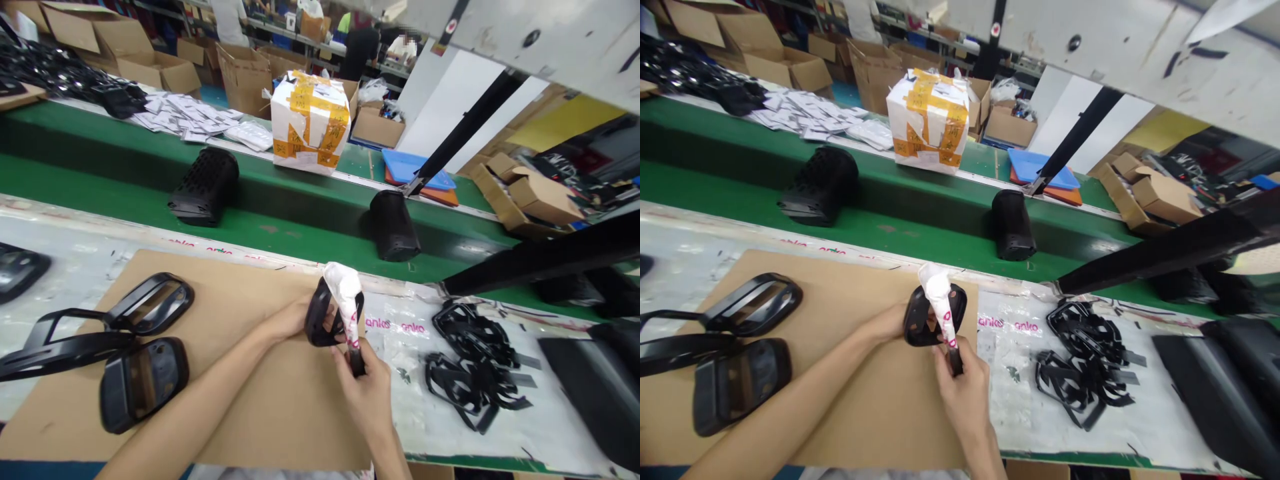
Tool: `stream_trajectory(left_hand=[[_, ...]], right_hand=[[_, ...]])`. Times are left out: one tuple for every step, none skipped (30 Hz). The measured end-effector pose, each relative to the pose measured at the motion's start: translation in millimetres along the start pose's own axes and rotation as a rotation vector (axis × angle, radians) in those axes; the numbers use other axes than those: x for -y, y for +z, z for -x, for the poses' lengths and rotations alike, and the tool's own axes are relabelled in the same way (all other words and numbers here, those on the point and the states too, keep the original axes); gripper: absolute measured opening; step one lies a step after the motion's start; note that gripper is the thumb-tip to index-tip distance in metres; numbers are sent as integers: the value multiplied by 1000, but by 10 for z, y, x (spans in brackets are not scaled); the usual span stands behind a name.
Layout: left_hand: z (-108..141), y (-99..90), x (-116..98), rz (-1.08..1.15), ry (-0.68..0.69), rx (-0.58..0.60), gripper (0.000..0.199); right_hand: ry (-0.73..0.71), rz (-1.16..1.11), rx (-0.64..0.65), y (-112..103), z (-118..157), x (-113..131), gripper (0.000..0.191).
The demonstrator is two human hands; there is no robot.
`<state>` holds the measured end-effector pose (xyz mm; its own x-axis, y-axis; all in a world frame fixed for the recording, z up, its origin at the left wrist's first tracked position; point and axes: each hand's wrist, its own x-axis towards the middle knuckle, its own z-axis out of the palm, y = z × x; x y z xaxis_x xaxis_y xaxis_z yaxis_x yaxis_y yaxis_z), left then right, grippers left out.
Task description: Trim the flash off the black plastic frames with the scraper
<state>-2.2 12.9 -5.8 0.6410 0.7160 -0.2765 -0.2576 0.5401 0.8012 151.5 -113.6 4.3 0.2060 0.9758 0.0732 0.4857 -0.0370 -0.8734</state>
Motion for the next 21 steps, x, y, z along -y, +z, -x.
stream_trajectory(left_hand=[[7,-27,0,-55,18,-11,25],[14,-54,-5,-113,46,-20,30],[21,-82,-15,-178,77,-33,37],[29,-108,-29,-255,109,-54,44],[38,-131,-47,-345,151,-93,49],[48,-149,-69,-450,203,-138,51],[58,-161,-95,-562,264,-180,49],[69,-165,-122,-665,331,-203,45],[82,-158,-147,-745,395,-196,38],[94,-141,-166,-793,450,-160,33],[104,-114,-176,-807,481,-111,29],[112,-79,-174,-798,479,-63,27],[115,-40,-161,-779,456,-40,28],[112,-3,-137,-758,418,-38,31],[102,28,-105,-730,379,-54,34],[84,47,-72,-691,347,-83,38],[59,52,-41,-634,333,-121,40],[27,40,-16,-553,337,-165,41],[-10,13,1,-454,352,-214,40],[-48,-26,8,-349,361,-273,38],[-86,-70,7,-248,361,-346,38]], right_hand=[[13,1,11,-6,-14,-5,23],[34,-11,8,-14,-29,0,26],[61,-36,-6,-23,-46,13,29],[89,-67,-29,-33,-68,34,32],[120,-98,-57,-44,-96,57,35],[151,-127,-89,-58,-130,81,38],[178,-153,-119,-73,-169,100,41],[202,-173,-140,-91,-211,113,43],[223,-189,-149,-109,-254,119,45],[239,-201,-149,-126,-294,119,47],[250,-213,-136,-139,-329,115,47],[255,-221,-117,-149,-357,110,47],[257,-226,-93,-153,-375,106,48],[258,-231,-70,-152,-384,105,48],[261,-241,-46,-148,-382,107,48],[267,-262,-29,-143,-371,112,49],[280,-299,-17,-140,-351,116,51],[298,-349,-5,-141,-321,118,55],[319,-403,6,-147,-283,115,58],[341,-450,13,-159,-235,105,61],[365,-481,21,-176,-179,88,63]])
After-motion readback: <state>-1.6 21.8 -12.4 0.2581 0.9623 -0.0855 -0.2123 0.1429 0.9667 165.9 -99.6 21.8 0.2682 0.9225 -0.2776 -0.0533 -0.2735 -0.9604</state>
